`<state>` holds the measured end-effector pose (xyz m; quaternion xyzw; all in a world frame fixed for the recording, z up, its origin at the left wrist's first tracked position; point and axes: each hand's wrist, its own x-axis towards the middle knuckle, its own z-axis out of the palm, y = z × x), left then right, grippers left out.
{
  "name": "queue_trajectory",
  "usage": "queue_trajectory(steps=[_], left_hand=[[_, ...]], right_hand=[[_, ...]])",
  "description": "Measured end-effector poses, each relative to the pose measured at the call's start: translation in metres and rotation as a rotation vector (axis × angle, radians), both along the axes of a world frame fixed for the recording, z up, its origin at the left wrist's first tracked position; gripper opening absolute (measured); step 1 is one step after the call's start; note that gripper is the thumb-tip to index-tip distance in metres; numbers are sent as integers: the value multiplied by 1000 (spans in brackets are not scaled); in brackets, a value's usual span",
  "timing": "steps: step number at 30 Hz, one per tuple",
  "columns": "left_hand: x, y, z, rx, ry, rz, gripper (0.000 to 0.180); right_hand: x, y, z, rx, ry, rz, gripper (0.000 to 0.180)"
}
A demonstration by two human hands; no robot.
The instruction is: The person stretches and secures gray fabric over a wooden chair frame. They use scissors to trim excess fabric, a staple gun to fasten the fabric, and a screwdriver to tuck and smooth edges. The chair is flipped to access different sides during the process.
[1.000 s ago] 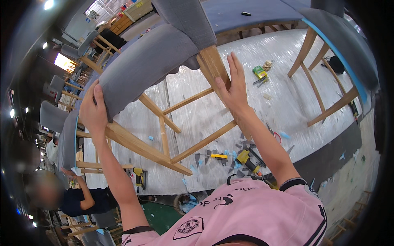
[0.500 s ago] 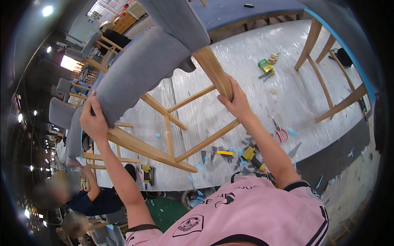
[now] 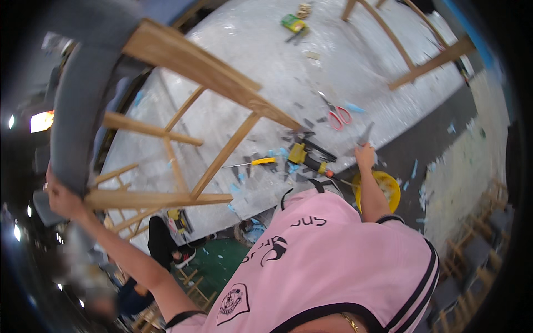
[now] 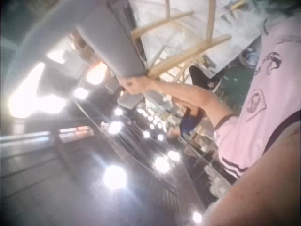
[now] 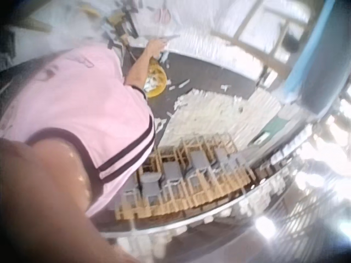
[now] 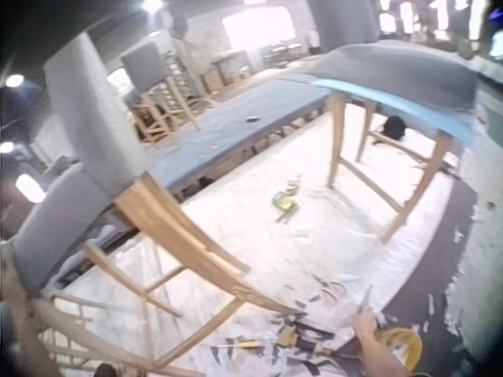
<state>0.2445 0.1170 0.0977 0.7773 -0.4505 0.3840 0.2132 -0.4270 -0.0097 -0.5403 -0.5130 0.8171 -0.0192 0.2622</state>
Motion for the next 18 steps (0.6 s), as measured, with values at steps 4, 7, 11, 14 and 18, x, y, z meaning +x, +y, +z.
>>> queue_trajectory(steps=[4, 7, 11, 14, 18], left_hand=[[-2, -22, -4, -1, -78, -8, 36], [-22, -40, 3, -57, 57, 3, 40], [-23, -38, 4, -80, 108, 44, 40], [-23, -26, 1, -124, 58, 43, 39], [-33, -33, 1, -139, 51, 4, 37]], right_hand=[[69, -35, 22, -238, -319, 301, 25], [135, -53, 38, -151, -515, 604, 18], [222, -28, 75, -117, -619, 1200, 27], [266, 8, 81, -185, -501, 1599, 36], [310, 37, 2, -143, -254, 1500, 36]])
